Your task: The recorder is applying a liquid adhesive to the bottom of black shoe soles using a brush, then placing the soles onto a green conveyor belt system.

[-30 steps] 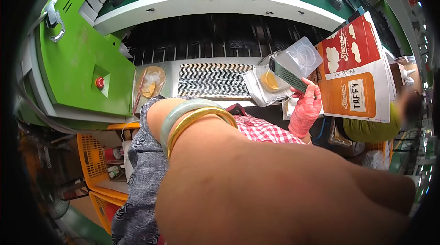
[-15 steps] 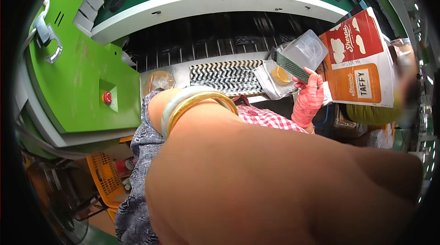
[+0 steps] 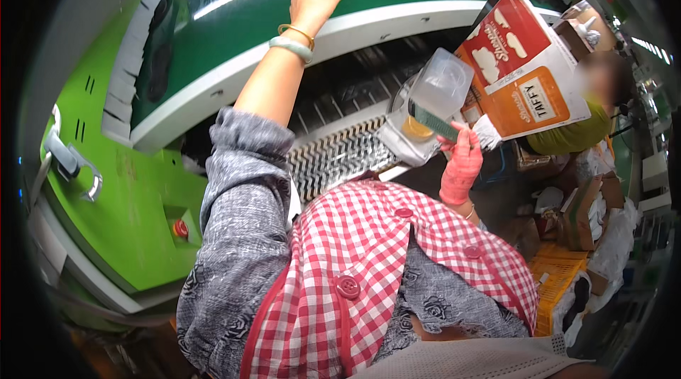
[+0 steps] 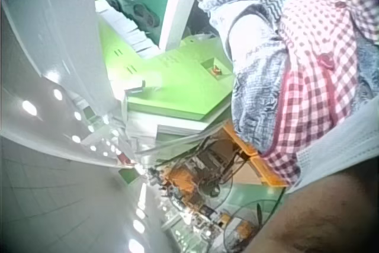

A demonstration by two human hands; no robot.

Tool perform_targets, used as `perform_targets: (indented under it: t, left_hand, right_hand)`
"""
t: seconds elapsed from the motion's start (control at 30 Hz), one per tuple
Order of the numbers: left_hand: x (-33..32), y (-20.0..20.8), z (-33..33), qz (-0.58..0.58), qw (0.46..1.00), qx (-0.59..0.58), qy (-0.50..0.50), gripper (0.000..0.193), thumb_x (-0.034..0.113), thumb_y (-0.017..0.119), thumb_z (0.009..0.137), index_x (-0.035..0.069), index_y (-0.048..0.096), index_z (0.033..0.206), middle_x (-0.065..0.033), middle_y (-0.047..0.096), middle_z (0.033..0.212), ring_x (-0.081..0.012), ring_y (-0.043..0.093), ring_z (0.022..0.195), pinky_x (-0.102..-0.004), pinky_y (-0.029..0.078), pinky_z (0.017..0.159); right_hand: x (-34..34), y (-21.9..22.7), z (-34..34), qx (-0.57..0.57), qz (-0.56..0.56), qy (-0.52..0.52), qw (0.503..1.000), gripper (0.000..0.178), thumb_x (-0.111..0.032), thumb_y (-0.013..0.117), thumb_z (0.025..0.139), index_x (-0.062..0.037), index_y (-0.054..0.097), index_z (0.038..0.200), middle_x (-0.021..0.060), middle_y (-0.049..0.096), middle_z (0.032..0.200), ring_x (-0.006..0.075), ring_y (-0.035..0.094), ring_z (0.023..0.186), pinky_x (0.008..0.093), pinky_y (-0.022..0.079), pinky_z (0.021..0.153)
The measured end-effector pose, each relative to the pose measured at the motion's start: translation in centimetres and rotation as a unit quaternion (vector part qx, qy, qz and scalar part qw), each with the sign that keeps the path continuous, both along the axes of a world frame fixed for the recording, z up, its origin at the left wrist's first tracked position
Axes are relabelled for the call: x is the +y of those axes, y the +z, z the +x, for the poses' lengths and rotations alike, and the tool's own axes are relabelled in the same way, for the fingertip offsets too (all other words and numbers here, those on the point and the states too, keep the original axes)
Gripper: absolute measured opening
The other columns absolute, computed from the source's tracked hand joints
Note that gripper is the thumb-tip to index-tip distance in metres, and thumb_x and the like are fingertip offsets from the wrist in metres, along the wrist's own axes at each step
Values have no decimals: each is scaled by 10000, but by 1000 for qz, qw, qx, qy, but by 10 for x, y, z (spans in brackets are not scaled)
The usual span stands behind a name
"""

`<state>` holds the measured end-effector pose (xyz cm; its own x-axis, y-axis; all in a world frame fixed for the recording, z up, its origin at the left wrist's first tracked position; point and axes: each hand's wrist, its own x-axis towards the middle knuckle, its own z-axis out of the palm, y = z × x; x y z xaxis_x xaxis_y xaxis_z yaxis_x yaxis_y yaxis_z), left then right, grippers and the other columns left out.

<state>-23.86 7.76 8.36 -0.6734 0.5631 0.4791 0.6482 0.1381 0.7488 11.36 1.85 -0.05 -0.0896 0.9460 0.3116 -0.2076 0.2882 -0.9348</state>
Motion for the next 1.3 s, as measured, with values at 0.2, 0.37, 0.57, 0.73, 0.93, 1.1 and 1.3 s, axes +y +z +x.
perform_targets:
  t: [0.2,0.37,0.57,0.73,0.93,1.1,1.3]
  left_hand:
    - [85,-4,5,-229,968,-36,101,1114,641,640,605,6,151,1379,-264,440,1244,-386,420,1158,-488,285,973]
    - [115,-5,0,-327,933,20,151,1076,593,615,681,4,71,1398,-265,425,1257,-391,377,1171,-515,273,957]
    - [107,-6,-17,-295,951,40,87,1021,477,632,684,-12,81,1391,-228,463,1238,-371,419,1144,-456,300,958]
    - [62,-5,-29,-317,947,47,-17,1109,565,659,609,34,92,1401,-233,464,1238,-373,417,1170,-416,306,984]
    - [-63,11,-118,-294,941,135,100,900,653,569,684,2,390,1280,-216,517,1192,-355,484,1128,-463,373,938]
    - [-205,8,-182,-499,792,89,340,646,531,645,673,53,594,1105,-148,572,1153,-311,540,1078,-429,419,898]
    - [-279,-23,-219,-317,902,-80,282,753,550,656,623,-61,593,1058,-212,561,1141,-338,540,1043,-363,406,887]
  right_hand:
    - [-3,0,-4,-14,-8,-42,999,255,-216,441,941,-19,595,990,46,620,777,70,555,659,183,410,601]
    - [-4,-3,-1,-28,-22,-74,997,253,-210,435,943,-21,598,984,42,623,771,72,570,657,193,418,587]
    - [2,-10,-1,-13,-23,-64,998,248,-206,436,942,-17,593,977,38,609,793,84,576,657,194,419,588]
    - [8,-4,-15,-9,-38,-8,999,248,-209,441,940,-13,588,977,30,600,800,78,570,659,190,412,601]
    - [17,-2,-14,4,-49,29,998,280,-249,443,940,-11,584,983,43,598,872,91,588,671,192,417,599]
    - [34,-20,-9,44,-137,60,988,285,-274,459,933,-14,555,1001,53,600,897,101,600,630,165,444,508]
    - [52,-38,4,48,-206,60,976,291,-264,523,900,0,531,1022,58,590,968,118,607,665,180,440,545]
